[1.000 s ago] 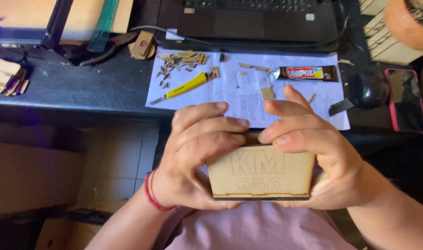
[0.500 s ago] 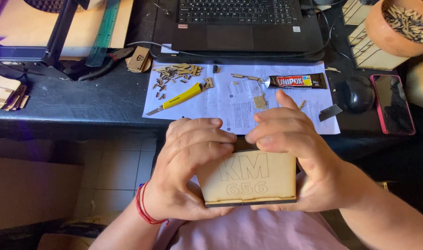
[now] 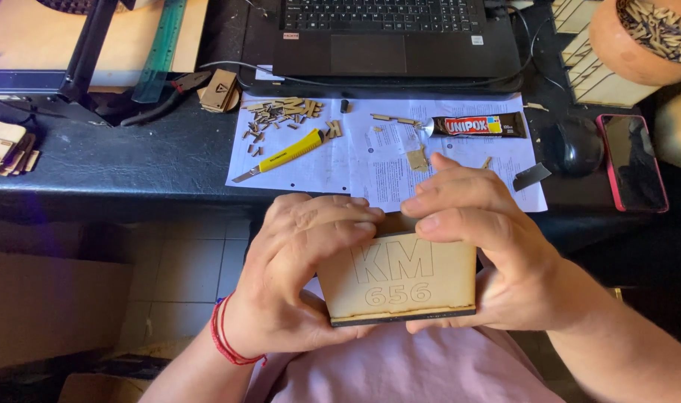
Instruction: The person assembles a small wooden model by applying glue to the edges of a rectangular piece and attaching smaller wooden strips. They then fit the piece into a larger wooden box structure and place the assembled model into a container.
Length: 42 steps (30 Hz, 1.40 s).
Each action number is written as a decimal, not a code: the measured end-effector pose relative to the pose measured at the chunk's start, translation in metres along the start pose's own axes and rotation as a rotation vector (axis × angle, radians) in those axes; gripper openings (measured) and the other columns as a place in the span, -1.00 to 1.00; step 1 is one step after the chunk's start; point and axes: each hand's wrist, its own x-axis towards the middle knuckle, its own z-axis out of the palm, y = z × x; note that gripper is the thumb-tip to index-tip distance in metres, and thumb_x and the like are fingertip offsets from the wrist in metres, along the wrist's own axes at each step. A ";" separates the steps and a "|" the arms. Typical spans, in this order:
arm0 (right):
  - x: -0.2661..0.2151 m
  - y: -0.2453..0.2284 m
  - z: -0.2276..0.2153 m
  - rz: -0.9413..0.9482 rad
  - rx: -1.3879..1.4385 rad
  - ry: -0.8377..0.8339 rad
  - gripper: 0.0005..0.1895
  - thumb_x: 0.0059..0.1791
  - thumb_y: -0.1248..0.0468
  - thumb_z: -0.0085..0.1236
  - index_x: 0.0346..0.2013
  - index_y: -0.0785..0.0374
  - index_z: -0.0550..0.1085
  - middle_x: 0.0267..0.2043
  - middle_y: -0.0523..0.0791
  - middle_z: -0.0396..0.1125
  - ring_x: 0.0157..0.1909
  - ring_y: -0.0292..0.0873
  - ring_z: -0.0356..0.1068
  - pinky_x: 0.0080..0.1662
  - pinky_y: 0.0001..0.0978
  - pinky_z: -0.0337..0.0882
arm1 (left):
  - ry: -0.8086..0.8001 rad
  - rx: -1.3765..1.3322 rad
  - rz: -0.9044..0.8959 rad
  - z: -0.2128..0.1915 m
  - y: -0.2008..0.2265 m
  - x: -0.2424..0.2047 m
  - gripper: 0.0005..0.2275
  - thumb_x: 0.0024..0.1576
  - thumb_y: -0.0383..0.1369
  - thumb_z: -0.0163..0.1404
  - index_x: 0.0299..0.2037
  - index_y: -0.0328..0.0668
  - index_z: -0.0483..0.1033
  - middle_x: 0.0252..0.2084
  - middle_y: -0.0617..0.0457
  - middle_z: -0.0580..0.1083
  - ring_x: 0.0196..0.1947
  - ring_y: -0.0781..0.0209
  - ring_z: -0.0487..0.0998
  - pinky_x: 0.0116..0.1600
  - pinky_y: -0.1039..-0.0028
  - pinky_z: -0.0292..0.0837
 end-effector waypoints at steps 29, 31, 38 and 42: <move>-0.025 0.006 -0.012 0.112 0.053 -0.176 0.24 -0.34 -0.23 0.50 0.40 0.16 0.02 0.54 0.07 -0.16 0.65 0.21 -0.28 0.61 0.24 -0.16 | -0.046 0.044 -0.003 0.006 -0.008 -0.005 -0.44 0.07 0.07 0.03 0.09 -0.22 0.37 0.25 -0.13 0.39 0.29 -0.17 0.47 0.34 0.09 0.32; -0.027 0.005 -0.015 0.245 0.050 -0.235 0.39 -0.39 -0.23 0.43 0.44 0.34 -0.12 0.55 0.03 -0.24 0.63 0.08 -0.34 0.56 0.06 -0.25 | 0.008 0.036 -0.044 0.006 -0.010 -0.007 -0.42 0.02 0.01 0.14 0.10 -0.25 0.32 0.22 -0.19 0.41 0.28 -0.18 0.47 0.39 0.07 0.31; -0.045 -0.002 0.010 0.272 0.301 0.107 0.24 -0.29 -0.08 0.36 0.47 0.24 -0.13 0.44 0.19 0.05 0.51 0.08 0.10 0.56 -0.07 0.01 | 0.072 0.064 -0.081 0.013 -0.012 -0.012 -0.31 -0.08 0.00 0.29 0.14 -0.23 0.30 0.19 -0.22 0.43 0.21 -0.11 0.54 0.32 0.16 0.41; -0.043 -0.013 0.030 0.644 0.939 0.262 0.05 -0.20 0.12 0.38 0.40 0.37 -0.03 0.31 0.10 0.19 0.34 -0.03 0.22 0.33 -0.18 0.20 | 0.104 0.171 0.000 0.020 -0.015 -0.012 -0.41 0.00 -0.07 0.28 0.09 -0.28 0.32 0.12 -0.22 0.46 0.13 -0.09 0.57 0.18 0.19 0.44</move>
